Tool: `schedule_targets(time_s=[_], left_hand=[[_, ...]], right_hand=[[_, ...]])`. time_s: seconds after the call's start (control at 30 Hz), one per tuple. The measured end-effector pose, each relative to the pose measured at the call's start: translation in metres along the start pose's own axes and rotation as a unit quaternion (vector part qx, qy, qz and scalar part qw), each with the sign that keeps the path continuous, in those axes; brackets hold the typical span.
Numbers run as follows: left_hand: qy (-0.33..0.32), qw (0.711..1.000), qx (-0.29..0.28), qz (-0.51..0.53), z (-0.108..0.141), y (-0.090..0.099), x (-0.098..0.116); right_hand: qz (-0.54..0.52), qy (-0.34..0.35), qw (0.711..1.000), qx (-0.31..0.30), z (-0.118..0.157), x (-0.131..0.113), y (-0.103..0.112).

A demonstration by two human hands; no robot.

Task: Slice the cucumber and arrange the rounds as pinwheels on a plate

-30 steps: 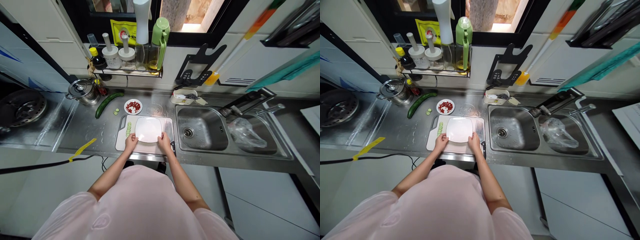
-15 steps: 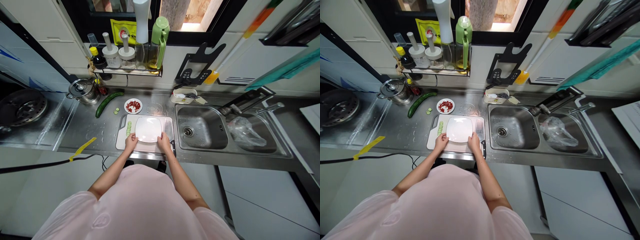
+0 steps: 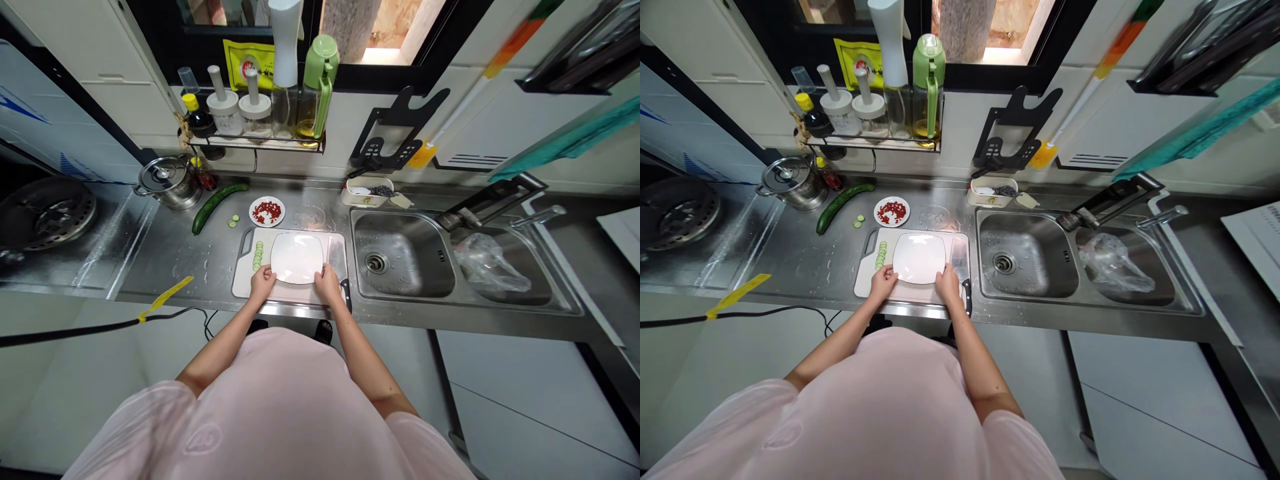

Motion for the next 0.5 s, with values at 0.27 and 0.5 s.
schedule_targets(time_s=[0.27,0.5], left_hand=[[0.006,1.0,0.001,0.003,0.004,0.001,0.006],[-0.064,0.992,0.051,-0.092,0.011,0.037,0.025]], right_hand=[[0.019,0.005,1.0,0.0,0.0,-0.002,0.001],[0.013,0.009,0.999,0.046,0.005,0.004,0.015]])
Point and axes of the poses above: each hand's wrist, its own z-axis away from the middle knuckle, its own y-axis out of the back of the hand, x = y × z, the point moved 9 cm from there along -z, towards the middle knuckle, and after that the axes turned 15 degrees about z, right-handed, at the moved point
